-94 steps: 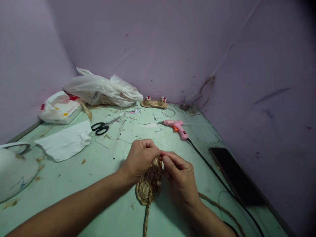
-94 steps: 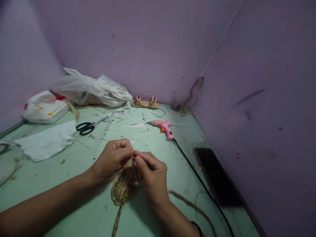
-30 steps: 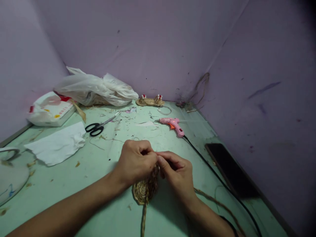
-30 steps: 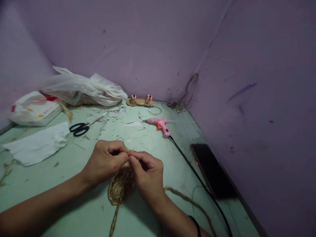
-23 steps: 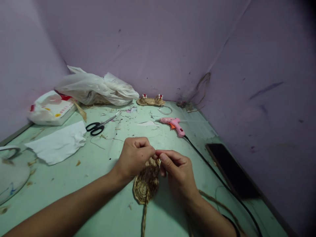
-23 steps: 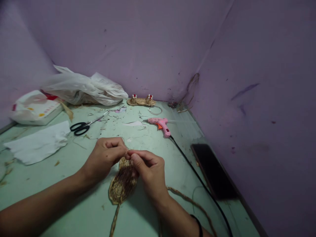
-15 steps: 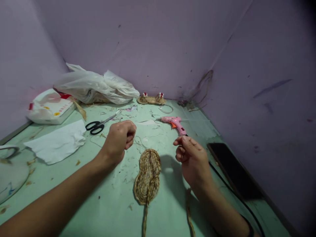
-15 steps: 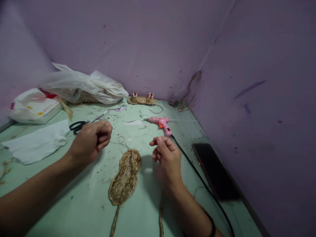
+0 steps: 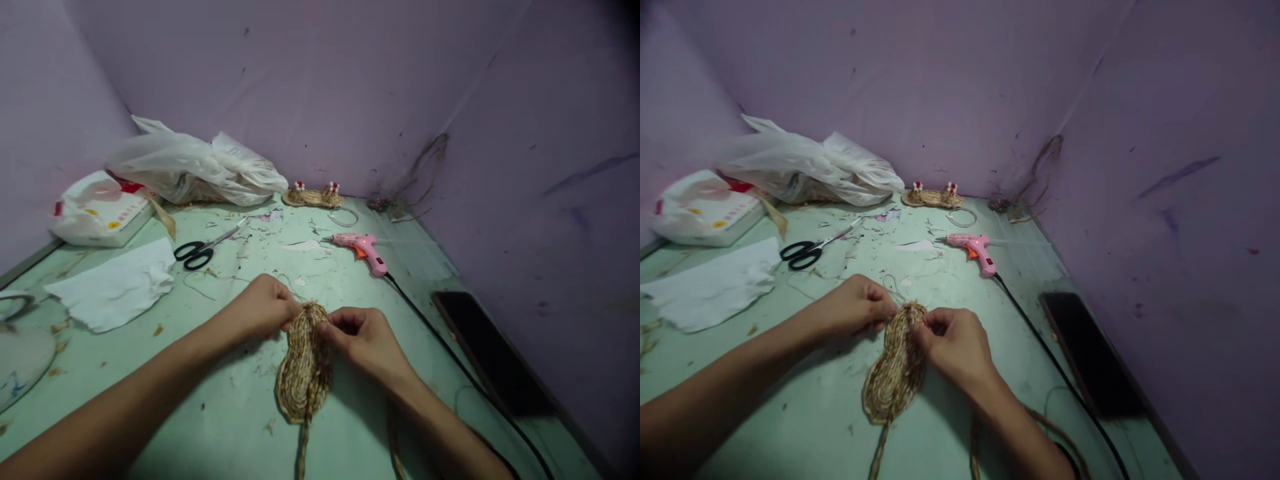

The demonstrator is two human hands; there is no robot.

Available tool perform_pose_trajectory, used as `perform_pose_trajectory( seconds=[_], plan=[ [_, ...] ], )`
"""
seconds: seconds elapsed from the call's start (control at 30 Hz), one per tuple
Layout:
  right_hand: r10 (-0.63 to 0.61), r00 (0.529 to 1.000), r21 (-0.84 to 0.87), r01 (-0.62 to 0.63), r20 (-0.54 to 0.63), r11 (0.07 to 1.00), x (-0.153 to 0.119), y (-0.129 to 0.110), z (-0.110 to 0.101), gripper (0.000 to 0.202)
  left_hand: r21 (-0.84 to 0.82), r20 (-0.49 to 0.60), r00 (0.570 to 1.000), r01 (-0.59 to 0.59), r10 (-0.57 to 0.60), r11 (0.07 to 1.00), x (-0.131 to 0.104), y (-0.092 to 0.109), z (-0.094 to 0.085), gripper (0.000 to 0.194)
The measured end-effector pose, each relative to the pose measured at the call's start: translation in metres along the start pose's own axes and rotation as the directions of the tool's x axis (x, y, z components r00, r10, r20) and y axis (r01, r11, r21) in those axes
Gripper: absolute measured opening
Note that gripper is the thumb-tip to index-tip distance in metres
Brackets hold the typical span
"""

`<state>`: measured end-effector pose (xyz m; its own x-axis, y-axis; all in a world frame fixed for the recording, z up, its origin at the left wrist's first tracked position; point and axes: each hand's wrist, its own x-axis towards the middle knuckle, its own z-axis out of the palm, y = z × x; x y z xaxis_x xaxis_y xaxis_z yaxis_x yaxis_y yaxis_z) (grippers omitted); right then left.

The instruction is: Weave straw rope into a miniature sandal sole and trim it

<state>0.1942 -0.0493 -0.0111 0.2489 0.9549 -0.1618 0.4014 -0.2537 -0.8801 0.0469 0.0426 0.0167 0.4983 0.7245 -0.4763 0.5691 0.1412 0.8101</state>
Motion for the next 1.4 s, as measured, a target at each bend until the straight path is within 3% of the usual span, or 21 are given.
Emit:
perform_pose_trajectory(
  seconds=[0.17, 0.27, 0.37, 0.5, 0.73, 0.93, 1.1, 1.27, 1.4],
  plan=[
    [-0.037, 0.996, 0.151, 0.049, -0.083, 0.987, -0.005, -0.009, 0.005, 0.018, -0.353, 0.074, 0.997, 0.025, 0.002, 0.935, -0.01, 0.004, 0.014, 0.022],
    [-0.035, 0.99, 0.211, 0.065, -0.14, 0.975, -0.007, -0.012, 0.007, 0.014, -0.584, 0.108, 0.994, 0.068, -0.006, 0.809, -0.011, 0.002, 0.017, 0.015],
    [0.01, 0.993, 0.306, 0.026, -0.115, 0.952, -0.007, -0.013, 0.009, 0.009, -0.76, 0.145, 0.989, 0.111, 0.001, 0.641, -0.01, 0.0, 0.02, 0.008],
    [0.07, 0.996, 0.404, -0.043, -0.053, 0.914, -0.007, -0.015, 0.01, 0.006, -0.861, 0.13, 0.992, 0.113, 0.0, 0.496, -0.01, 0.0, 0.026, 0.01],
    [0.085, 0.996, 0.534, -0.069, -0.007, 0.843, -0.005, -0.016, 0.007, 0.02, -0.841, 0.038, 0.998, 0.007, 0.047, 0.541, -0.008, -0.004, 0.03, 0.012],
    [0.127, 0.985, 0.764, -0.171, 0.118, 0.622, -0.005, -0.014, 0.004, 0.03, -0.795, -0.01, 0.998, -0.048, 0.066, 0.605, -0.015, 0.0, 0.035, 0.013],
    [0.116, 0.987, 0.841, -0.158, 0.114, 0.518, -0.008, -0.017, 0.005, 0.029, -0.764, -0.055, 0.996, -0.084, 0.065, 0.64, -0.024, 0.006, 0.041, 0.017],
    [0.068, 0.996, 0.819, 0.002, -0.05, 0.573, -0.011, -0.016, 0.008, 0.024, -0.761, -0.094, 0.994, -0.107, 0.055, 0.64, -0.026, 0.01, 0.046, 0.017],
    [-0.087, 0.968, 0.584, 0.213, -0.236, 0.784, -0.014, -0.015, 0.009, 0.012, -0.752, -0.113, 0.992, -0.119, 0.051, 0.648, -0.025, 0.01, 0.046, 0.015]
  ],
)
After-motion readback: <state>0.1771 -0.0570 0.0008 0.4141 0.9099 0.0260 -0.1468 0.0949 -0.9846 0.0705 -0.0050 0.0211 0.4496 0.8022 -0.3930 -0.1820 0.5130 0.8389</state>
